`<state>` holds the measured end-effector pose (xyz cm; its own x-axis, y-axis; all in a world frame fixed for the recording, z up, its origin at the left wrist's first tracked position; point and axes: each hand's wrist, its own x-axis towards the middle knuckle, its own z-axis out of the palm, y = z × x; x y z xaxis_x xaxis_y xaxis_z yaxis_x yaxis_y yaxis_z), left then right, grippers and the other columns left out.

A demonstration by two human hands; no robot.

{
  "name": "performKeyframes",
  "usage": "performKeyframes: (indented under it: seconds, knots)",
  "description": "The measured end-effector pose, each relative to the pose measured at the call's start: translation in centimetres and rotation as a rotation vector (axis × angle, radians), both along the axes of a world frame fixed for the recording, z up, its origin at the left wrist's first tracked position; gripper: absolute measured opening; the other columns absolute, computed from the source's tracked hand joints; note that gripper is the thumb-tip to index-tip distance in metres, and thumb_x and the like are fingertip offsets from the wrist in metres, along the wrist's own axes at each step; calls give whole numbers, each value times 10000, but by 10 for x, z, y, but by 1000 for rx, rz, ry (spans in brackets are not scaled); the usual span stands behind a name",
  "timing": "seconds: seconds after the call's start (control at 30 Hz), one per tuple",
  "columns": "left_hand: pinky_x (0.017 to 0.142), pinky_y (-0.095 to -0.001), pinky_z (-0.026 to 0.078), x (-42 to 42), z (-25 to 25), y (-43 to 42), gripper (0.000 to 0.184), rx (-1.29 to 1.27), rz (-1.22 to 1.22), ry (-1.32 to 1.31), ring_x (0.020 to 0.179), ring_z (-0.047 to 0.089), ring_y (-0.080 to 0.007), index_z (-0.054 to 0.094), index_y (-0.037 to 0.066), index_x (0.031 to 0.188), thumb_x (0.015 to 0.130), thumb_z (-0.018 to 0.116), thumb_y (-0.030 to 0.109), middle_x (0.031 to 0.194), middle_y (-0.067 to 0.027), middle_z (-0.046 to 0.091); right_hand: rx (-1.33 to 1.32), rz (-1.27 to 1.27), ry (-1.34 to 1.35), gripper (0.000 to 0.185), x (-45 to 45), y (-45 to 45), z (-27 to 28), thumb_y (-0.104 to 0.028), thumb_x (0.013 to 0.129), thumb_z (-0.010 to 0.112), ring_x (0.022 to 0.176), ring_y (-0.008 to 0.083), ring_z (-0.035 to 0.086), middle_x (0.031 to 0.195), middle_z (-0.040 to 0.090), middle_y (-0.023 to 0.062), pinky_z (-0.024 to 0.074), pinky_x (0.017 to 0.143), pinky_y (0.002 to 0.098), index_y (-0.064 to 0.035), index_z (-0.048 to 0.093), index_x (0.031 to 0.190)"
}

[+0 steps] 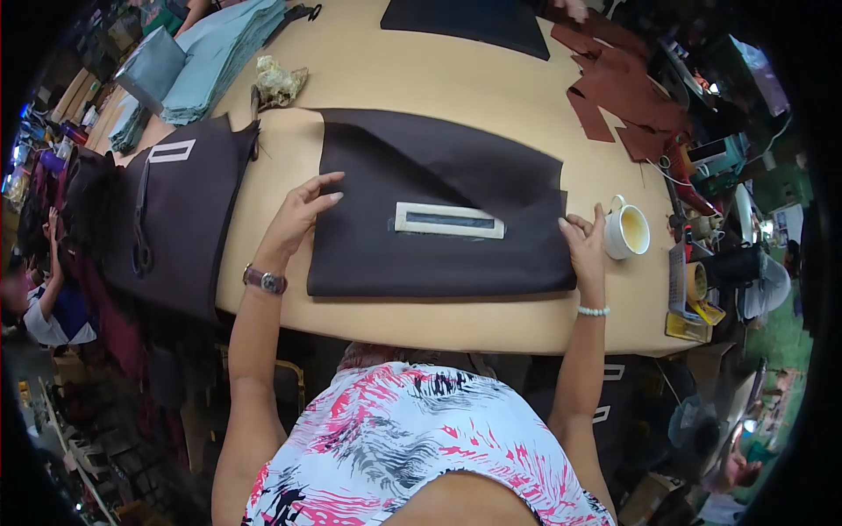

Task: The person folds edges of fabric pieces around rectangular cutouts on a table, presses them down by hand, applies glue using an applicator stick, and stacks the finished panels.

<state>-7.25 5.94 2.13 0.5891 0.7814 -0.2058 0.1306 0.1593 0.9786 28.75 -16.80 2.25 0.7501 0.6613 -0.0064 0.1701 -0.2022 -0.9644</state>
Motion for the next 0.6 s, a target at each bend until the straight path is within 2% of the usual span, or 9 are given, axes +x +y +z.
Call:
performKeyframes:
  seconds: [0.1, 0.2, 0.3, 0.4, 0.5, 0.6]
  knots:
    - [748, -180, 461, 24, 5, 19, 331, 76, -56, 9, 806, 555, -47, 589, 12, 1140, 811, 560, -5, 988, -20, 603, 81, 2, -59, 850, 7, 25, -3, 7, 782, 620, 992, 245, 548, 1117, 507, 179, 457, 828, 283, -12, 71, 1430]
    - [765, -191, 471, 37, 4, 41, 288, 102, -125, 53, 821, 568, -55, 630, 6, 1076, 799, 554, -19, 953, -30, 627, 60, 31, -109, 840, 20, 41, -9, 47, 783, 590, 972, 223, 562, 1148, 485, 180, 472, 795, 263, -45, 72, 1437]
    - [794, -208, 479, 45, 15, 58, 266, 127, -118, 21, 863, 592, -83, 647, 0, 1044, 799, 549, -30, 987, -56, 643, 188, -6, -42, 826, 21, 50, 6, 108, 779, 544, 918, 181, 584, 1167, 467, 169, 481, 719, 221, -62, 78, 1438]
    - [816, -225, 486, 51, 11, 85, 269, 148, -25, -242, 892, 608, -110, 641, -5, 1057, 810, 540, -35, 1011, -70, 650, 438, -40, -103, 826, 32, 65, 13, 148, 774, 515, 830, 121, 582, 1168, 462, 152, 464, 628, 184, -82, 87, 1441]
    - [825, -233, 489, 61, 5, 106, 266, 82, 45, -337, 889, 618, -126, 637, -9, 1064, 821, 533, -35, 1011, -76, 654, 481, -32, -53, 825, 41, 86, 15, 161, 774, 504, 787, 102, 567, 1171, 461, 146, 453, 589, 193, -94, 94, 1442]
    - [796, -220, 479, 71, -10, 117, 282, 142, 76, -93, 861, 604, -105, 630, 0, 1089, 835, 512, -30, 992, -79, 656, 204, -16, -177, 848, 52, 104, -3, 145, 757, 527, 734, 90, 558, 1134, 490, 138, 461, 591, 205, -103, 102, 1447]
